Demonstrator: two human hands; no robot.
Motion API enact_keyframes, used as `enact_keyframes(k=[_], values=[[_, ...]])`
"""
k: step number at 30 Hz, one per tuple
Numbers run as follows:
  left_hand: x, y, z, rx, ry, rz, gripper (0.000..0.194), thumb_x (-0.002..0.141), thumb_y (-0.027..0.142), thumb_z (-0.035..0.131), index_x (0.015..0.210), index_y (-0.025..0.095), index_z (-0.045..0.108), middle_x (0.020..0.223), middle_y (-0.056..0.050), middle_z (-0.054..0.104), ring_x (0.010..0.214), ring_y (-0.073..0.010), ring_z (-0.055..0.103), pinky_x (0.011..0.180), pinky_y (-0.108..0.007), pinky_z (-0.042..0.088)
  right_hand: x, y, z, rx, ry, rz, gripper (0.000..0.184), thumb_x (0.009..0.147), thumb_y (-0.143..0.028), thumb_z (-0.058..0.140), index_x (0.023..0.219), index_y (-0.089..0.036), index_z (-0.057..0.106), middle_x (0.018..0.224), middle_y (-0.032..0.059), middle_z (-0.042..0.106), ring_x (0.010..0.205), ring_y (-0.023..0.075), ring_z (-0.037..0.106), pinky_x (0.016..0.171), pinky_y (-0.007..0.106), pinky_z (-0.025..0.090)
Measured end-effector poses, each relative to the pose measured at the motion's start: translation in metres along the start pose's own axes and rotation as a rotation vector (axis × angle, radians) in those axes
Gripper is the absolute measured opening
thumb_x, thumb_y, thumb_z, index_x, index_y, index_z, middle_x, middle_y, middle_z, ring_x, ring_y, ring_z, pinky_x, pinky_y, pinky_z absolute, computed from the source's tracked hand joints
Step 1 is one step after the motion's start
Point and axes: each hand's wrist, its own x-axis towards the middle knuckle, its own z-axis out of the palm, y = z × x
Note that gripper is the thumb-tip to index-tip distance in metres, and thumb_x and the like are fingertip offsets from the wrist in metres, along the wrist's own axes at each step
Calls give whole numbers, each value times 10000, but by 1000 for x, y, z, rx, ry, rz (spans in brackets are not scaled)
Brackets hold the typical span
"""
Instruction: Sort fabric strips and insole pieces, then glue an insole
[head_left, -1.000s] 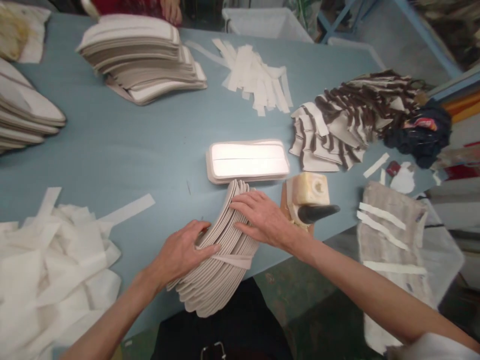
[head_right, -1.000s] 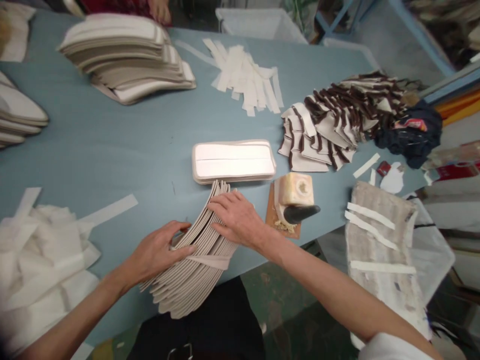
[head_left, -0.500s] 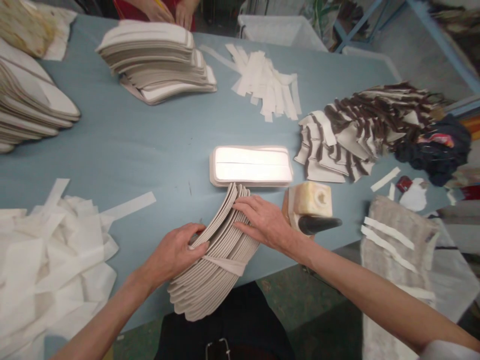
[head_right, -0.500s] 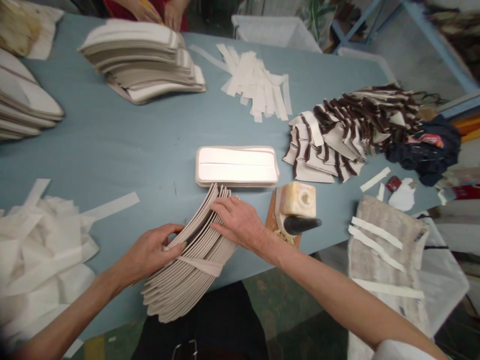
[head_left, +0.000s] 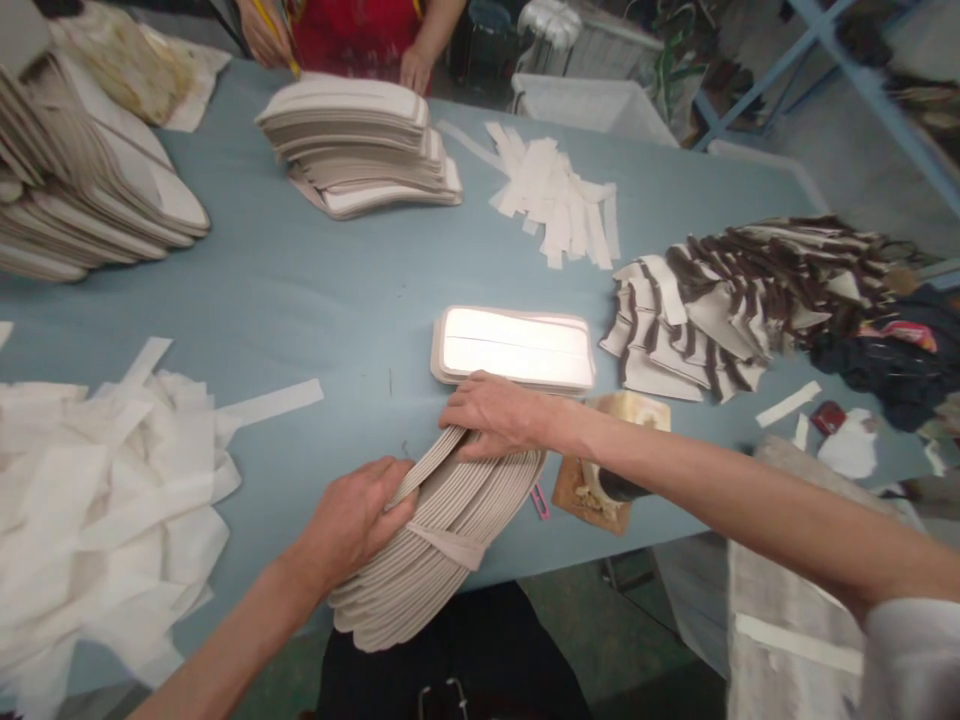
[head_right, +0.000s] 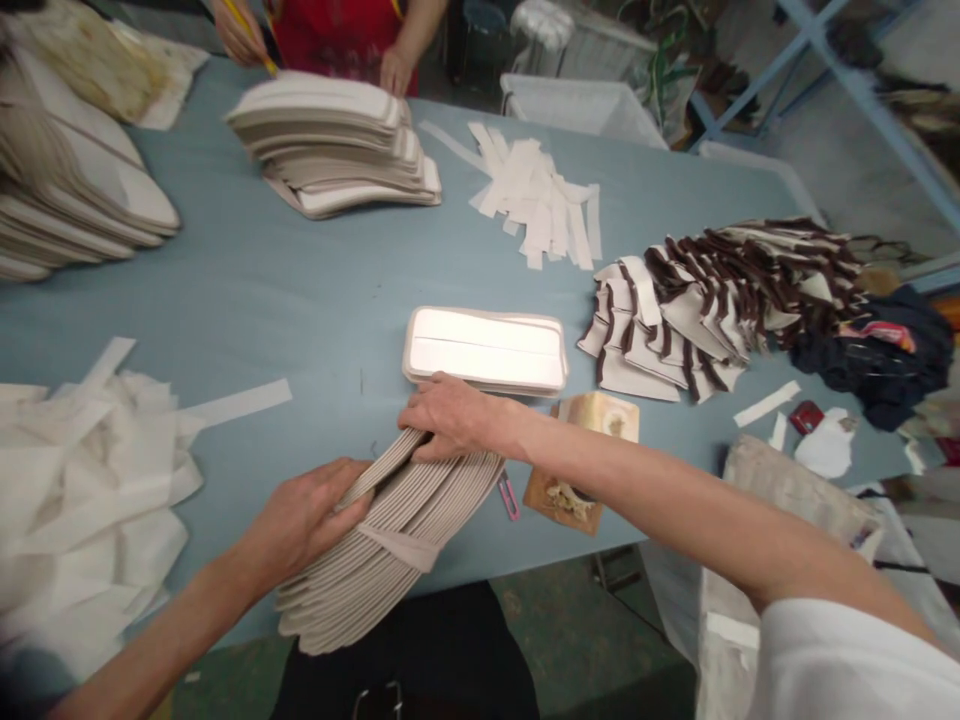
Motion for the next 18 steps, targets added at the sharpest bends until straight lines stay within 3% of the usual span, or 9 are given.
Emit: enact_keyframes(k=[4,7,12,18], values=[[-3,-1,4,10,7,-11,339,1071,423,428,1212,231,669,1066,-79,732,1025,-259,685,905,-371,520,-10,14,12,86,40,-59,549,916,-559,750,1271,-146,682,1222,124,740,1163,295,622,1027,413,398],[-5,1,6,34,-37,-26,420,1077,506,415,1240,206,661,1115,-95,730,1061,-283,673,929,-409,509,-9,25,17,155,44,-40,500,927,-537,748,1249,-157,696,1240,126,738,1191,289,628,1047,419,398],[-5,3,4,18,-78,-70,423,1030,554,533,1267,220,636,1176,-79,724,1109,-285,666,934,-396,486,-1,35,17,225,19,19,514,881,-590,776,1203,-192,728,1163,113,766,1091,274,666,979,406,436],[-4,5,4,68,-62,-119,432,994,585,586,1225,225,647,1121,-72,725,1041,-284,677,881,-387,477,1,40,17,143,75,-77,465,986,-588,643,1191,-177,713,1112,109,774,1011,253,669,950,402,444]])
